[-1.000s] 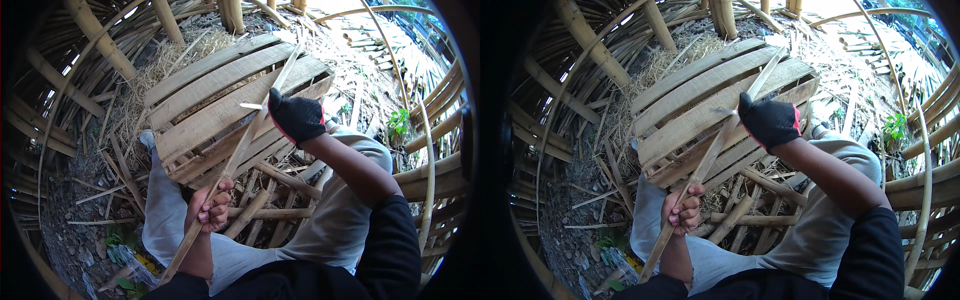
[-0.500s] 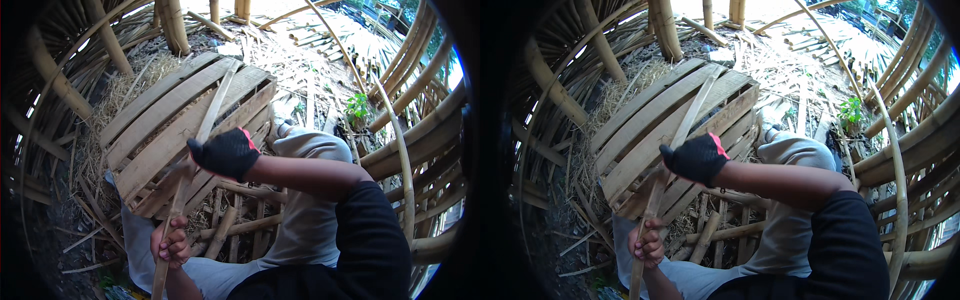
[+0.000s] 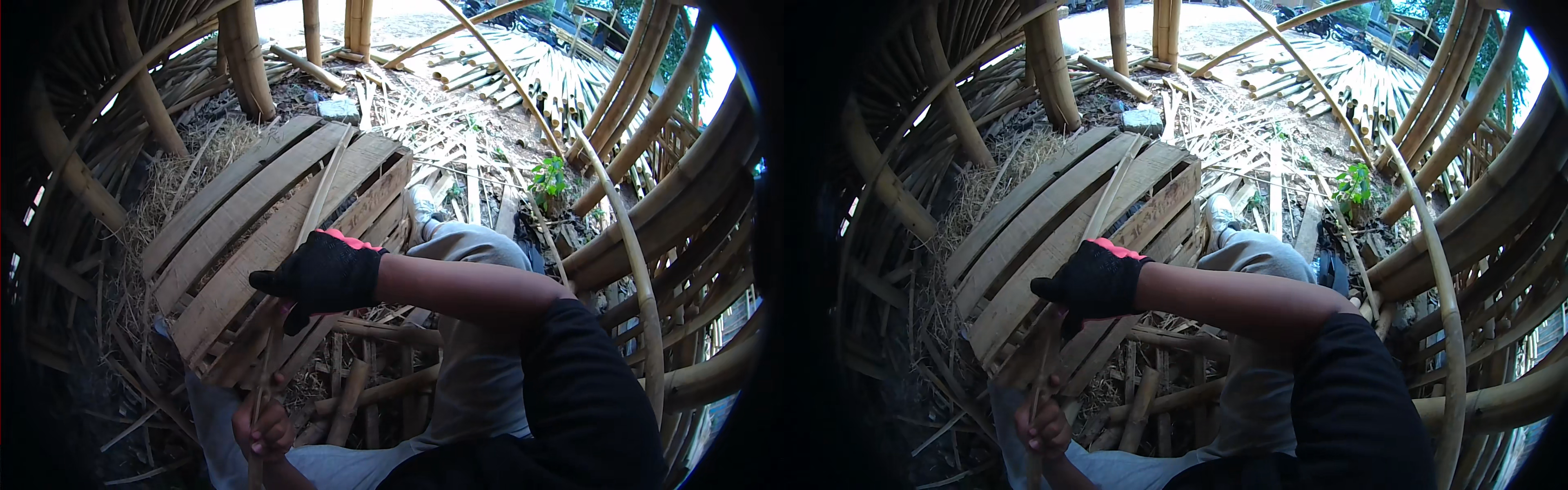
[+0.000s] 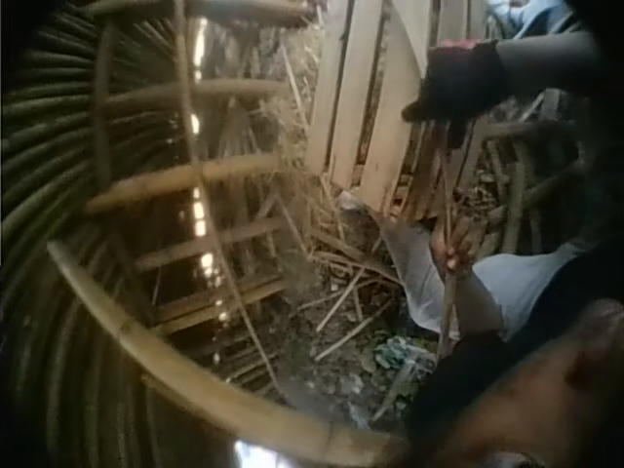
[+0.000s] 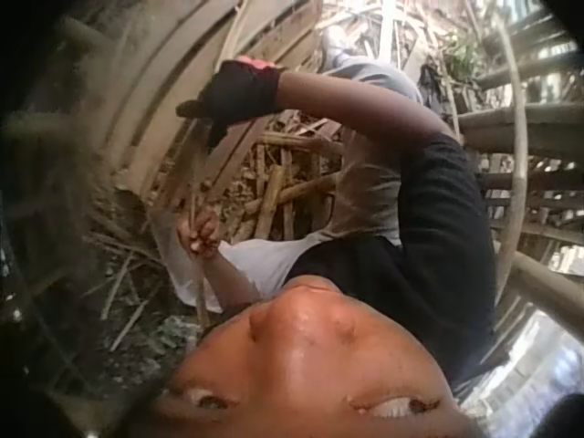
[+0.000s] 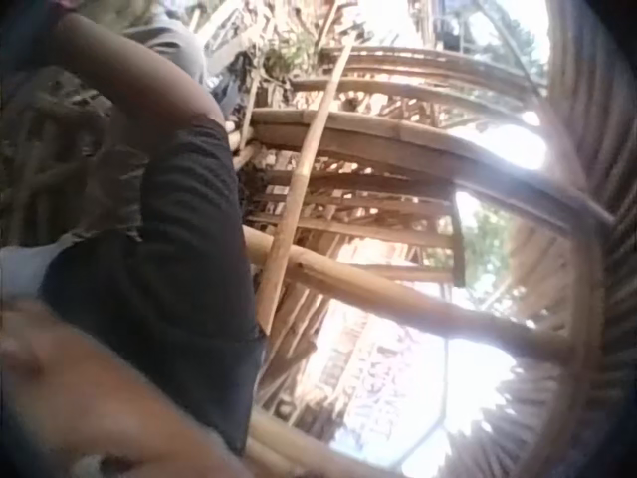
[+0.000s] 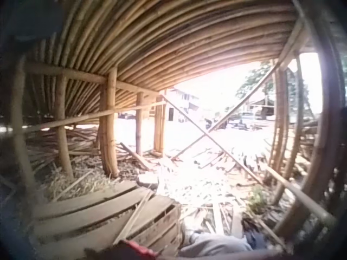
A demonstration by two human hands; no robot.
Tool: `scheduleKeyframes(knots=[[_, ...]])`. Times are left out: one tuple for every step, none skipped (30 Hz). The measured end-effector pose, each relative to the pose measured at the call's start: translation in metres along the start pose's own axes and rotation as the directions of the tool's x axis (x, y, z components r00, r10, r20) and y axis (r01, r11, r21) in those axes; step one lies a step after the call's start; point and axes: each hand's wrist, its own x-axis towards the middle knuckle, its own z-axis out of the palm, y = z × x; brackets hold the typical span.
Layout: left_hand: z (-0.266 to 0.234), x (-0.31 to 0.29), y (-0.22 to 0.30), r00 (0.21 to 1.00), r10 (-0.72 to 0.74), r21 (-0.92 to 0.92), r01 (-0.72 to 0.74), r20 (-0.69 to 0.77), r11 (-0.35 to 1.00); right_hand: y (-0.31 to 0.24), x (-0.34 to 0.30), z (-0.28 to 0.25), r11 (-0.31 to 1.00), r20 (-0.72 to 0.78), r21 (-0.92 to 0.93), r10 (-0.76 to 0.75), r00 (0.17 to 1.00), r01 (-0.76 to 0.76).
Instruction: The person sits and uses a knife to shave and smooth a long bamboo strip, repeatedly drawing the blade along its length to remove thin shavings. The person rotates the strip and adjusts grip to work different sides.
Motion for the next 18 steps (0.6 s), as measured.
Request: scheduleKeyframes(knots=[[0.001, -0.001, 0.0, 1.0, 0.0, 0.015, 0.0, 0.002, 1.0, 0.005, 0.006, 0.003, 0.999, 0.046, -0.006, -0.045, 0.998, 0.045], [0.002, -0.002, 0.002, 1.0, 0.0, 0.029, 0.0, 0.003, 1.0, 0.01, 0.012, 0.009, 0.99, -0.004, -0.066, -0.121, 0.993, 0.121], [0.002, -0.002, 0.004, 1.0, -0.007, 0.04, 0.007, -0.003, 0.999, 0.015, 0.017, 0.017, 0.975, -0.051, -0.123, -0.191, 0.98, 0.184], [-0.003, -0.005, 0.01, 0.998, 0.03, 0.109, -0.024, -0.047, 0.994, 0.014, 0.021, 0.021, 0.952, -0.093, -0.184, -0.266, 0.96, 0.246], [-0.013, -0.01, 0.019, 0.994, 0.07, 0.179, -0.053, -0.089, 0.982, 0.013, 0.023, 0.024, 0.949, -0.111, -0.181, -0.282, 0.953, 0.259], [-0.014, -0.01, 0.022, 0.985, 0.114, 0.248, -0.08, -0.126, 0.965, 0.01, 0.025, 0.026, 0.944, -0.127, -0.181, -0.3, 0.946, 0.275], [-0.012, -0.011, 0.024, 0.98, 0.117, 0.228, -0.079, -0.162, 0.97, 0.008, 0.026, 0.028, 0.939, -0.143, -0.18, -0.319, 0.937, 0.292], [-0.011, -0.011, 0.027, 0.973, 0.121, 0.208, -0.079, -0.198, 0.975, 0.006, 0.028, 0.033, 0.946, -0.128, -0.161, -0.302, 0.945, 0.281], [-0.008, -0.01, 0.029, 0.965, 0.124, 0.188, -0.08, -0.233, 0.979, 0.005, 0.028, 0.039, 0.952, -0.113, -0.142, -0.287, 0.951, 0.27], [-0.005, -0.005, 0.028, 0.97, 0.084, 0.186, -0.042, -0.226, 0.982, 0.005, 0.026, 0.043, 0.962, -0.095, -0.122, -0.258, 0.962, 0.246], [0.0, 0.002, 0.025, 0.975, 0.044, 0.184, -0.003, -0.219, 0.983, 0.004, 0.024, 0.046, 0.968, -0.087, -0.103, -0.239, 0.967, 0.23], [0.003, 0.003, 0.023, 0.978, 0.018, 0.19, 0.022, -0.208, 0.982, 0.0, 0.026, 0.047, 0.97, -0.078, -0.086, -0.235, 0.969, 0.229], [0.0, 0.002, 0.021, 0.986, 0.011, 0.108, 0.007, -0.169, 0.994, -0.005, 0.027, 0.047, 0.972, -0.07, -0.069, -0.231, 0.97, 0.226], [-0.005, 0.0, 0.02, 0.992, 0.007, 0.024, -0.004, -0.128, 1.0, -0.01, 0.027, 0.048, 0.982, -0.174, 0.0, -0.185, 0.967, 0.187], [-0.008, -0.002, 0.019, 0.996, 0.006, -0.063, -0.011, -0.091, 0.998, -0.018, 0.024, 0.047, 0.985, -0.27, 0.079, -0.126, 0.954, 0.153], [-0.008, -0.004, 0.02, 0.996, 0.025, -0.06, -0.03, -0.089, 0.998, -0.025, 0.022, 0.045, 0.979, -0.358, 0.161, -0.059, 0.932, 0.124], [-0.006, -0.006, 0.019, 0.995, 0.038, -0.061, -0.044, -0.087, 0.997, -0.032, 0.018, 0.039, 0.994, -0.288, 0.094, -0.029, 0.957, 0.058], [-0.006, -0.007, 0.02, 0.995, 0.053, -0.061, -0.058, -0.085, 0.996, -0.04, 0.013, 0.032, 1.0, -0.219, 0.022, 0.008, 0.976, -0.003]])
